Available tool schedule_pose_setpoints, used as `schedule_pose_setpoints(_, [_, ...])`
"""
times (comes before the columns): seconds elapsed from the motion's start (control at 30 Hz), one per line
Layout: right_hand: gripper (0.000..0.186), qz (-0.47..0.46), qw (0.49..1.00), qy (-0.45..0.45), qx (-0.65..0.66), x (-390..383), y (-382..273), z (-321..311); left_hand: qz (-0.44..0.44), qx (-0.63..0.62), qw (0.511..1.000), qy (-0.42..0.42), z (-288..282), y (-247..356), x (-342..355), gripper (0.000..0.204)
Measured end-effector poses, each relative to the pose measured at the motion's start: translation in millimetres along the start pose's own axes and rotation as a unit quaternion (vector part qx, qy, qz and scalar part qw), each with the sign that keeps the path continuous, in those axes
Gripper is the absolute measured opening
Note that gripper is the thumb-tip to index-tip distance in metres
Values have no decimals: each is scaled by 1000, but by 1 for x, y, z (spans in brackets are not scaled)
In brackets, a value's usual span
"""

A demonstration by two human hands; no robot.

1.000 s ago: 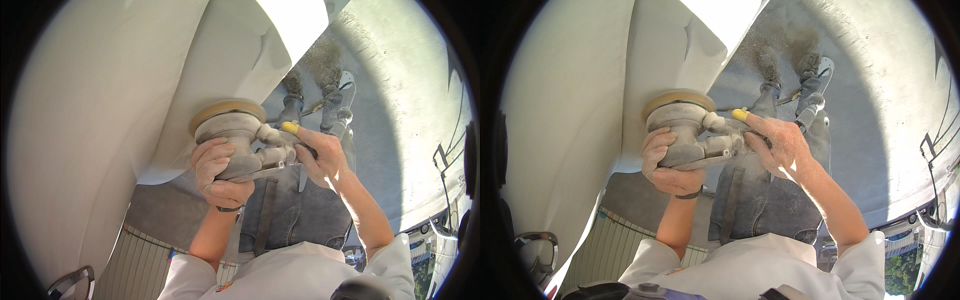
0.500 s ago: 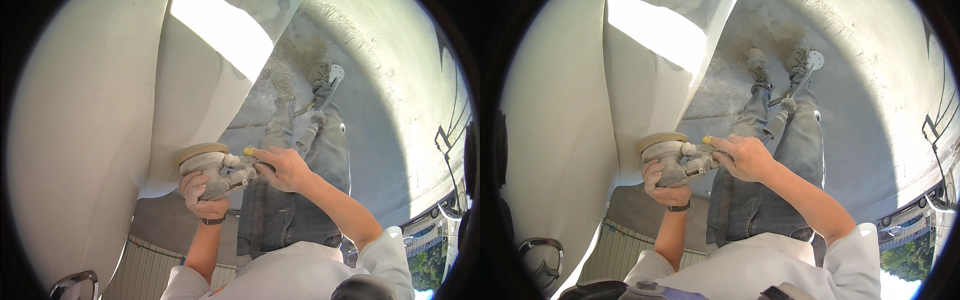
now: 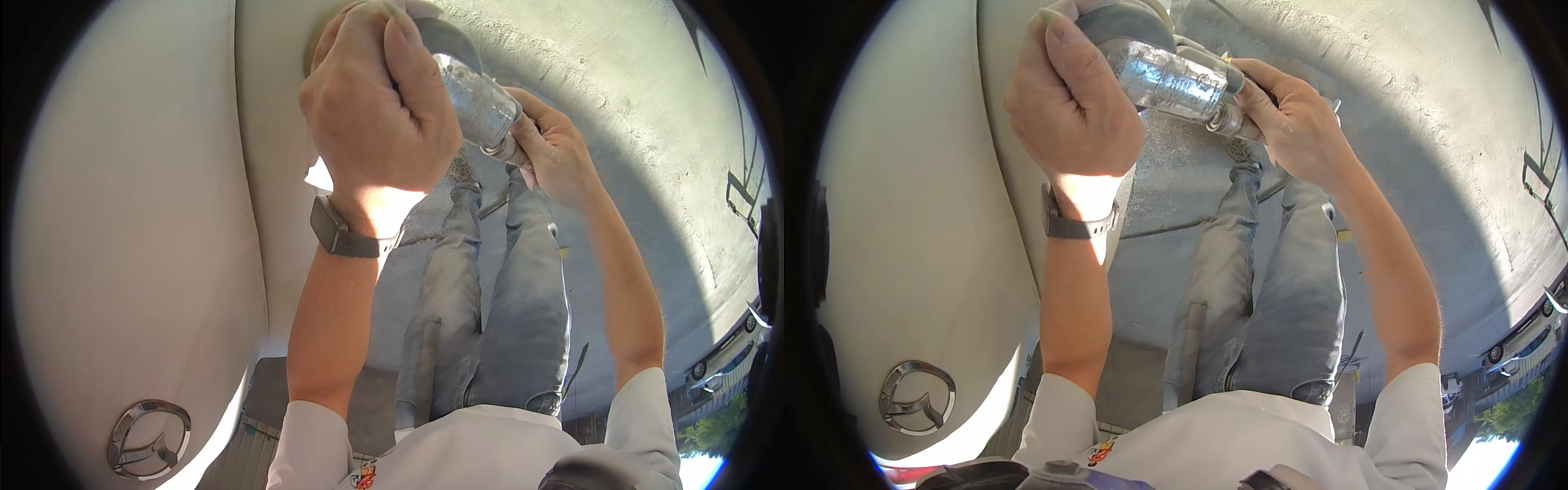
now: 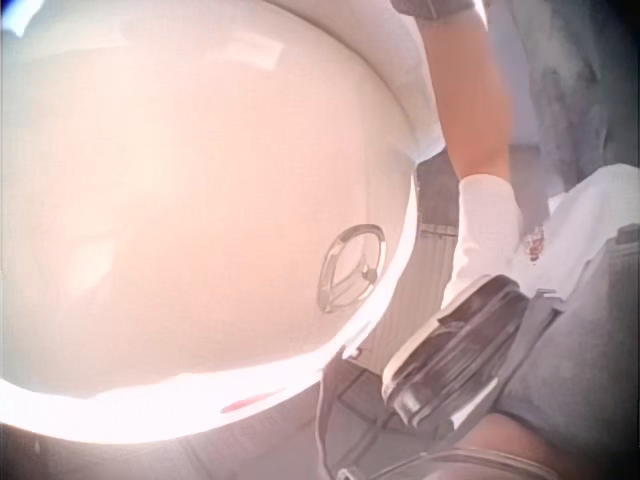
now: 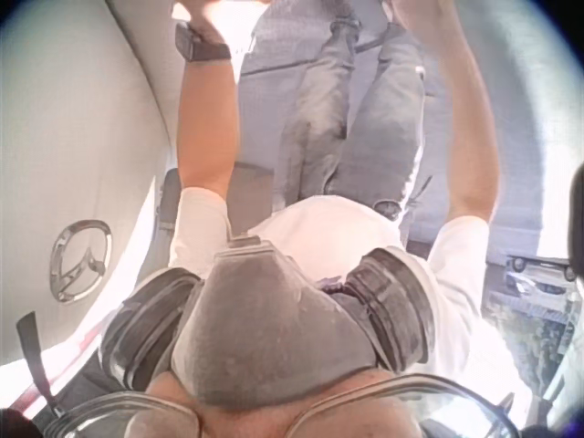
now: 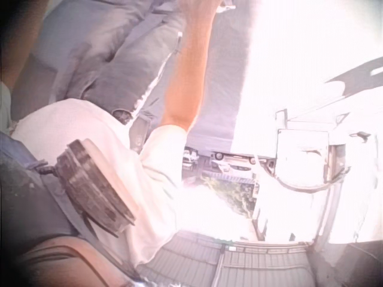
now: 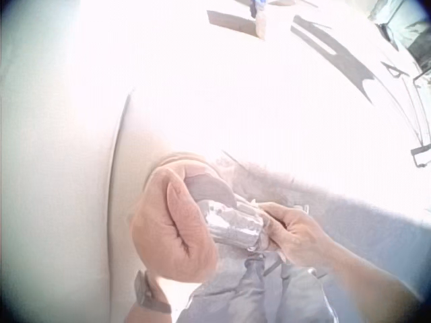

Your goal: The person uses a pneumatic orbital sander to smooth the surface of a white car bumper. They move the sander across the curved bodywork, then stop and walk toward another person in the garage.

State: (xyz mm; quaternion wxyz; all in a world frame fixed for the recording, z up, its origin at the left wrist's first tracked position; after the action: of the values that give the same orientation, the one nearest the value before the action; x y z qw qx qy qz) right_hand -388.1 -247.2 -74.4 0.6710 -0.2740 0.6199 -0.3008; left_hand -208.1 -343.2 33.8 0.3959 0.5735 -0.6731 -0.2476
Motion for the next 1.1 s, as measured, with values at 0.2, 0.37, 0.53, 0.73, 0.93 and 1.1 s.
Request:
schedule_pose_setpoints(0.2, [35,-120,966,-64,-218,-98,44,118,47,46,995,72,-130,14,-131,37])
schedule_pose_setpoints(0.37, [36,-98,959,-113,-241,-103,48,132,37,146,987,57,-149,11,-150,39])
schedule_pose_setpoints(0.53, [36,-115,979,-47,-165,-27,-17,45,70,25,995,66,-65,8,-52,43])
schedule_pose_setpoints(0.73, [40,-41,981,66,-179,37,-62,-23,77,65,994,37,14,29,84,38])
schedule_pose_setpoints(0.93, [81,-374,893,24,-251,-27,-116,52,127,14,991,-23,-10,34,28,38])
schedule_pose_setpoints(1.1, [51,-463,822,197,-265,-68,-95,105,65,52,996,-22,-49,24,-36,43])
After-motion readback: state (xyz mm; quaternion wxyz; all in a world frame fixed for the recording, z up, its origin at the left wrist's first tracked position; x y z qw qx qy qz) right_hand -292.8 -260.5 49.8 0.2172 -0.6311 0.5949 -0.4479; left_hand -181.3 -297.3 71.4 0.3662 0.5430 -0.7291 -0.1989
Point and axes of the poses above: each hand's wrist, its own x-axis towards the middle knuckle, its own z-axis out of the palm, y = z × x, the point moved 9 cm from there along x, towards the middle knuckle, and after that the axes turned 11 degrees about y, right-handed, at the moved point
